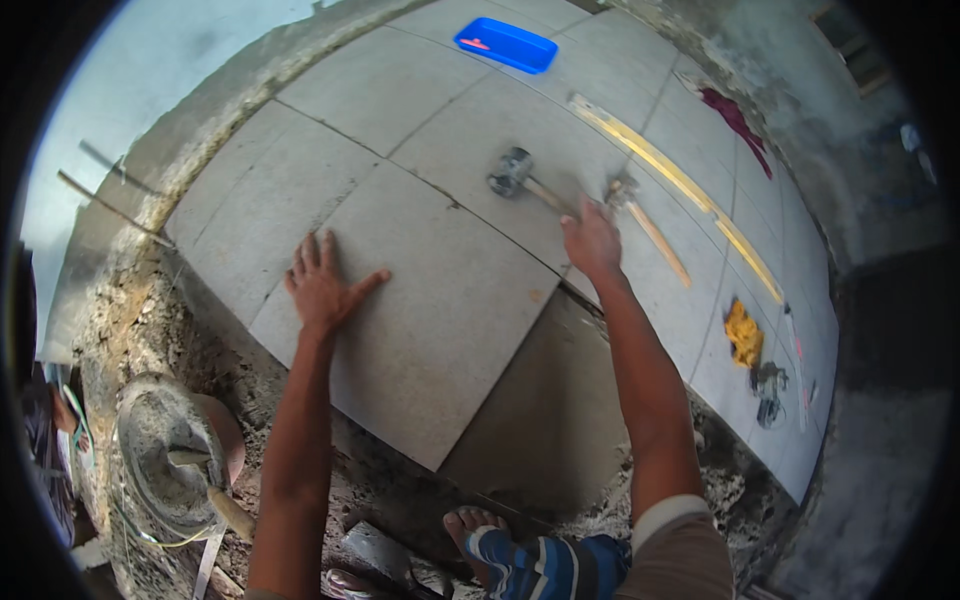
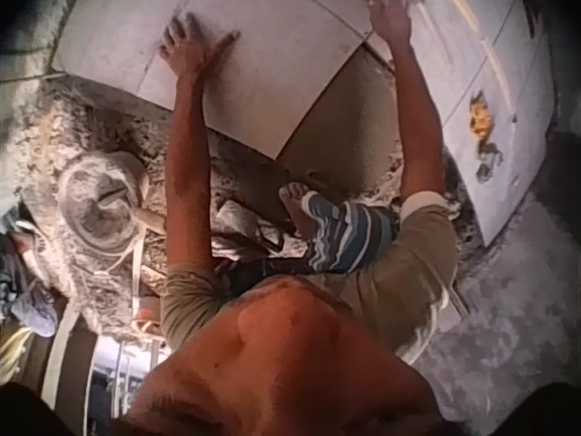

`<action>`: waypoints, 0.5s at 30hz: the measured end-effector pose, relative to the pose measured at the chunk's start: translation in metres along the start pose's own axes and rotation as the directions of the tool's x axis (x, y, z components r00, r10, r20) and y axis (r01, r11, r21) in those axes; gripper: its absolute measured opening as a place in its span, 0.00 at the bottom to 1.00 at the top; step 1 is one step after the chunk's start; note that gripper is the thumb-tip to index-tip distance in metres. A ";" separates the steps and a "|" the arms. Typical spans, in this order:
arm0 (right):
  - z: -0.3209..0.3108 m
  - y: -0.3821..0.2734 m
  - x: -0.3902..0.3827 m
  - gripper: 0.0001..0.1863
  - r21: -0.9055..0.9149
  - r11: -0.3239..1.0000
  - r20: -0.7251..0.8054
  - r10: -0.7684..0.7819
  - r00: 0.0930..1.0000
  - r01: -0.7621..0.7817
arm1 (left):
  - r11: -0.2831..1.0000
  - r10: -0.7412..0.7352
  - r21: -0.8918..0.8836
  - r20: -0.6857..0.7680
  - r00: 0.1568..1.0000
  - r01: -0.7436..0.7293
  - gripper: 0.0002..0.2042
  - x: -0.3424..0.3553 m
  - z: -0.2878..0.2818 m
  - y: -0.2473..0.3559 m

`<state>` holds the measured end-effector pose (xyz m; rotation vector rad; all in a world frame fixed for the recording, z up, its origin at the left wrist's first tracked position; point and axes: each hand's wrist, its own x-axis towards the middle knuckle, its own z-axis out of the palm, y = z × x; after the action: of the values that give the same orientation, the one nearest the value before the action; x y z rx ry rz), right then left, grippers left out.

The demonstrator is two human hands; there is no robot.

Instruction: Manually position and level floor tiles on a prepared dirt and mortar surface using a rubber mallet and trowel.

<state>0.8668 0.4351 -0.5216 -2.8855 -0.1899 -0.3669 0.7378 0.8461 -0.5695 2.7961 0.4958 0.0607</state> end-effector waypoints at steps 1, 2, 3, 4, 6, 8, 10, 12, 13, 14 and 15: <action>0.012 0.008 0.007 0.28 -0.135 0.990 0.109 0.042 0.993 -0.027 | 1.000 0.016 -0.018 0.039 0.999 -0.016 0.64 0.000 -0.002 -0.006; 0.019 0.014 0.012 0.27 -0.201 0.980 0.214 0.027 0.977 0.017 | 0.998 0.047 -0.029 0.026 0.999 -0.046 0.63 0.001 -0.004 -0.010; 0.025 0.017 0.017 0.27 -0.275 0.961 0.336 0.059 0.940 0.038 | 0.998 0.059 -0.033 0.048 0.997 -0.057 0.63 0.000 -0.005 -0.013; 0.027 0.018 0.017 0.27 -0.261 0.965 0.333 0.057 0.941 0.034 | 0.996 0.078 -0.053 0.037 0.996 -0.076 0.63 -0.002 -0.006 -0.016; 0.030 0.006 0.015 0.24 -0.159 0.981 0.229 0.142 0.963 -0.107 | 0.994 0.089 -0.062 0.020 0.996 -0.087 0.63 -0.002 -0.005 -0.017; 0.019 -0.010 0.002 0.21 -0.104 0.988 0.183 0.131 0.974 -0.113 | 0.998 0.050 -0.042 -0.018 0.999 -0.051 0.66 -0.007 -0.002 -0.015; 0.004 -0.032 -0.020 0.18 0.063 0.990 0.135 0.118 0.984 -0.127 | 0.999 -0.036 0.001 -0.034 0.999 0.036 0.67 -0.015 0.001 -0.012; -0.013 -0.062 -0.050 0.18 0.374 0.917 0.134 0.096 0.986 -0.141 | 0.984 -0.142 0.109 -0.022 0.990 0.144 0.72 -0.024 0.001 -0.014; -0.028 -0.073 -0.072 0.19 0.522 0.840 0.135 0.092 0.987 -0.150 | 0.985 -0.152 0.086 0.003 0.988 0.151 0.72 -0.030 0.002 -0.015; -0.036 -0.088 -0.094 0.19 0.626 0.772 0.075 0.082 0.994 -0.111 | 0.985 -0.144 0.091 -0.023 0.989 0.145 0.72 -0.036 0.004 -0.016; -0.044 -0.101 -0.118 0.19 0.701 0.711 0.006 0.070 0.998 -0.054 | 0.983 -0.168 0.069 -0.034 0.985 0.170 0.72 -0.039 0.006 -0.017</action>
<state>0.7279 0.5110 -0.4900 -2.1146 -0.1781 -0.2382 0.6961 0.8464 -0.5795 2.8139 0.7543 0.0457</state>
